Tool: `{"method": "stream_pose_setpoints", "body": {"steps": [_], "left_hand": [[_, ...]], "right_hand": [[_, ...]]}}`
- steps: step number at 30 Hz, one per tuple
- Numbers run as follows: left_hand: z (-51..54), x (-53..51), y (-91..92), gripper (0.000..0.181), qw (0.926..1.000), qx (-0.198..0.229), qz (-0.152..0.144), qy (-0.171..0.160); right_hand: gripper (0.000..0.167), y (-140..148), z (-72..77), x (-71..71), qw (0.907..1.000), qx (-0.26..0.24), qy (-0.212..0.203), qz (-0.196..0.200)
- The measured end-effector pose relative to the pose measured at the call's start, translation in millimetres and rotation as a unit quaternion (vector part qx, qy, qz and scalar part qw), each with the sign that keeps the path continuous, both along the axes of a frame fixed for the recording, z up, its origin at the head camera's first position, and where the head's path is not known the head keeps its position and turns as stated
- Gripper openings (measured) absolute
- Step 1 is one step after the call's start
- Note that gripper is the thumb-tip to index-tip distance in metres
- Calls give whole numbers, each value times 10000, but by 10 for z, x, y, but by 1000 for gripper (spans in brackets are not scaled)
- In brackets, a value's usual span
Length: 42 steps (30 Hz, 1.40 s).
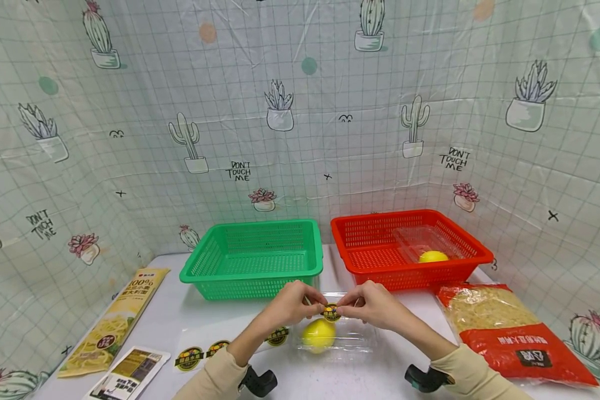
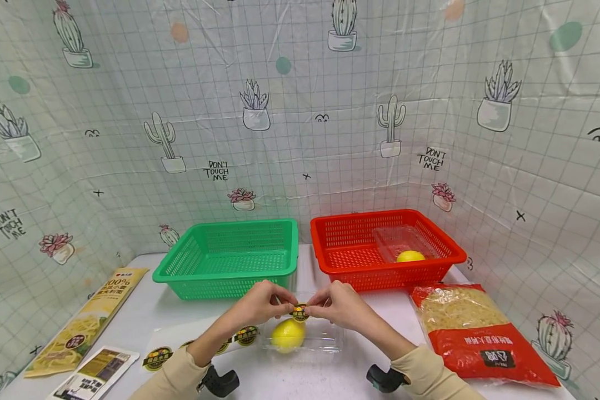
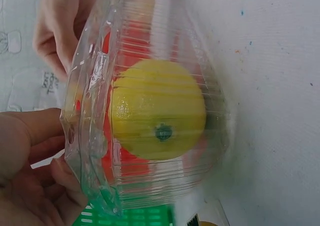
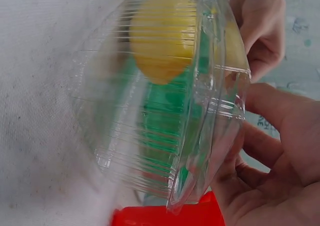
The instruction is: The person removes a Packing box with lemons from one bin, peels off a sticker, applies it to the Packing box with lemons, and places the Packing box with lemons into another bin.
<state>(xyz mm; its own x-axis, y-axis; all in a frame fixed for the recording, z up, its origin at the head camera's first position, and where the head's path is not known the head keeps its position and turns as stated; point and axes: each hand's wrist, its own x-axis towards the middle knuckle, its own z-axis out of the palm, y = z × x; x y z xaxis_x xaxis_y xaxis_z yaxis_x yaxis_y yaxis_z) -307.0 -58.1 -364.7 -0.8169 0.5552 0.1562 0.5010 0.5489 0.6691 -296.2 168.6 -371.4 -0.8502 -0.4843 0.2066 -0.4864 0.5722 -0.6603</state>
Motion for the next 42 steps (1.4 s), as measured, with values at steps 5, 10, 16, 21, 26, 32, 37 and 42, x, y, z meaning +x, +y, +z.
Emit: {"method": "stream_pose_setpoints", "body": {"steps": [5,10,16,21,26,32,37,42], "left_hand": [[-6,22,12,9,9986,-268,99,449],[-10,45,15,9,9978,-301,155,566],[-21,54,-2,10,9962,-391,188,749],[-35,81,-43,19,9926,-578,413,989],[-56,108,-85,40,9859,-719,699,1338],[-77,104,-113,51,9879,-770,599,1206],[-94,96,-115,49,9900,-830,512,1020],[-105,90,-84,44,9841,-1039,448,1372]], "right_hand": [[11,-41,-11,29,9987,151,472,-146],[8,-63,-14,42,9979,198,575,-209],[5,-80,-3,60,9963,336,688,-377],[10,-86,-5,89,9914,580,890,-764],[31,-78,-41,99,9847,703,963,-1274],[52,-29,-73,94,9825,785,955,-1396],[57,32,-65,92,9835,948,843,-1292],[53,69,-49,58,9863,909,718,-1171]]}}
